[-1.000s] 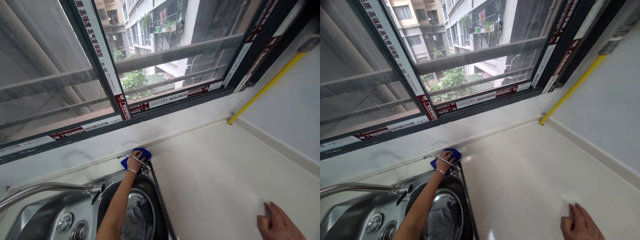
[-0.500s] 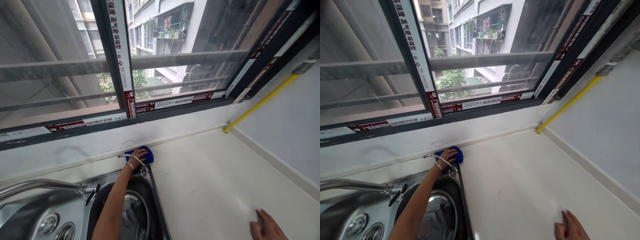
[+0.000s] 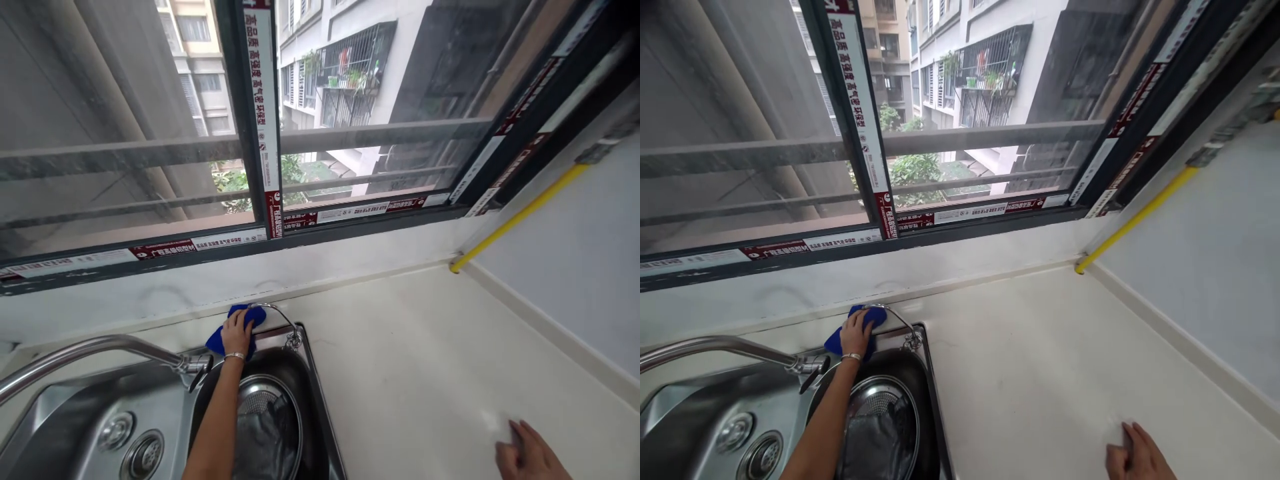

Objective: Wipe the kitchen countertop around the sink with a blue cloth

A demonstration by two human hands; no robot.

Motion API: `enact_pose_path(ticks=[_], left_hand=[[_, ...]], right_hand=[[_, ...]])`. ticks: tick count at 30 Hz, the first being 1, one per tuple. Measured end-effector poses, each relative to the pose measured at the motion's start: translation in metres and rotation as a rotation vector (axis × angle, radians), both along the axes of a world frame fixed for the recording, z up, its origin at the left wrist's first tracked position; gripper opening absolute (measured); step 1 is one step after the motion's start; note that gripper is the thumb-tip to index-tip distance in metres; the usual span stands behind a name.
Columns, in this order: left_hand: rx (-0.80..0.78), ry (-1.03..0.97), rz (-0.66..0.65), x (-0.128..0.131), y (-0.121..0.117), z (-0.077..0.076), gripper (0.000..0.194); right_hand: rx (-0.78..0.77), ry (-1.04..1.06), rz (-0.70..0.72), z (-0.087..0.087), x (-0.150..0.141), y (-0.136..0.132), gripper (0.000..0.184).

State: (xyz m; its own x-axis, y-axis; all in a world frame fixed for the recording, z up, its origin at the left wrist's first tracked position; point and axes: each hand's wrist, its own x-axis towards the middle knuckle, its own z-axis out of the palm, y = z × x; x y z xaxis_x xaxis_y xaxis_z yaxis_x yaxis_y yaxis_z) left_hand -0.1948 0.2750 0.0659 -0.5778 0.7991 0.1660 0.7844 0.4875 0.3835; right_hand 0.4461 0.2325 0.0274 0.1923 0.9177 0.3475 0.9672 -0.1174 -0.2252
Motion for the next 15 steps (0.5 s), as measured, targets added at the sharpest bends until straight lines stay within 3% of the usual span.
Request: enact_pose_path(ticks=[3, 6, 10, 15], left_hand=[[-0.018, 0.018, 0.057, 0.012, 0.001, 0.006, 0.048], [-0.054, 0.026, 0.02, 0.018, 0.007, 0.013, 0.048], [-0.094, 0.011, -0.189, 0.029, 0.029, 0.018, 0.042], [-0.098, -0.059, -0.491, 0.057, 0.079, 0.015, 0.04]], right_hand=[[-0.03, 0.015, -0.008, -0.001, 0.0, 0.0, 0.055], [-0.017, 0.01, 0.001, -0.003, 0.0, 0.0, 0.056], [0.002, 0.012, -0.002, -0.01, 0.002, 0.0, 0.056], [0.0, 0.017, -0.017, -0.017, 0.007, 0.003, 0.055]])
